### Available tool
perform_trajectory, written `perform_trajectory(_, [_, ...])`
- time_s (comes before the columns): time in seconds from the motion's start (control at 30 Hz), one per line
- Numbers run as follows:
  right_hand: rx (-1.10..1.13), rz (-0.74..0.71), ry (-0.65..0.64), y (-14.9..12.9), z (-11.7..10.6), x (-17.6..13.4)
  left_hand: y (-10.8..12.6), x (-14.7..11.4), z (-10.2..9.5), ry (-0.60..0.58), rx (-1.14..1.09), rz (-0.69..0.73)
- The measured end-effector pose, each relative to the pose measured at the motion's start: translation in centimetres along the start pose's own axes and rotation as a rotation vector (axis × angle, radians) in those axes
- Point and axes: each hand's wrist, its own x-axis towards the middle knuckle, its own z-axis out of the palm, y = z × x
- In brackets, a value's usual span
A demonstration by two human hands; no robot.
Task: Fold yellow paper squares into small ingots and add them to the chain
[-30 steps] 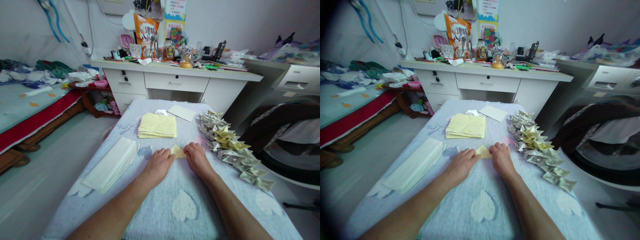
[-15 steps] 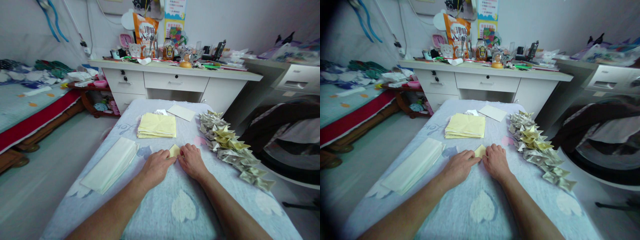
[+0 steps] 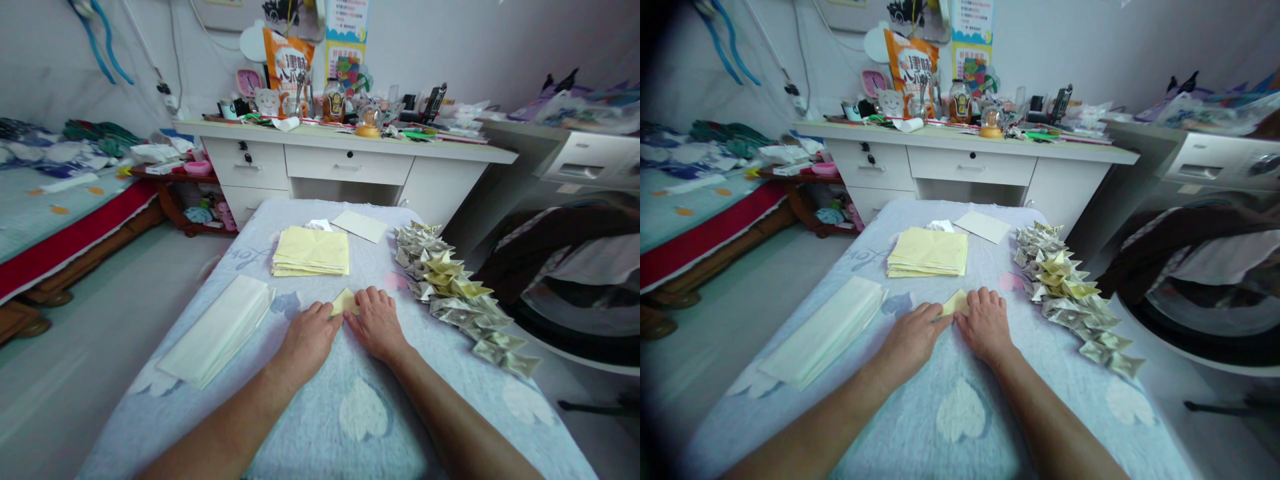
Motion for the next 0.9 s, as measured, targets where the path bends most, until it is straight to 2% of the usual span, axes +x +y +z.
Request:
perform_trajectory(0.37, [0.083,0.082,-0.027,1.4,0.0,0.3,1.1,-0.3,-0.8,-0.04,0.104,-0.125])
perform_trajectory(0.9, [0.006,0.137,-0.07,4.7,-0.5,0.2,1.2,-0.2,-1.2,-0.08,0.159,-0.216])
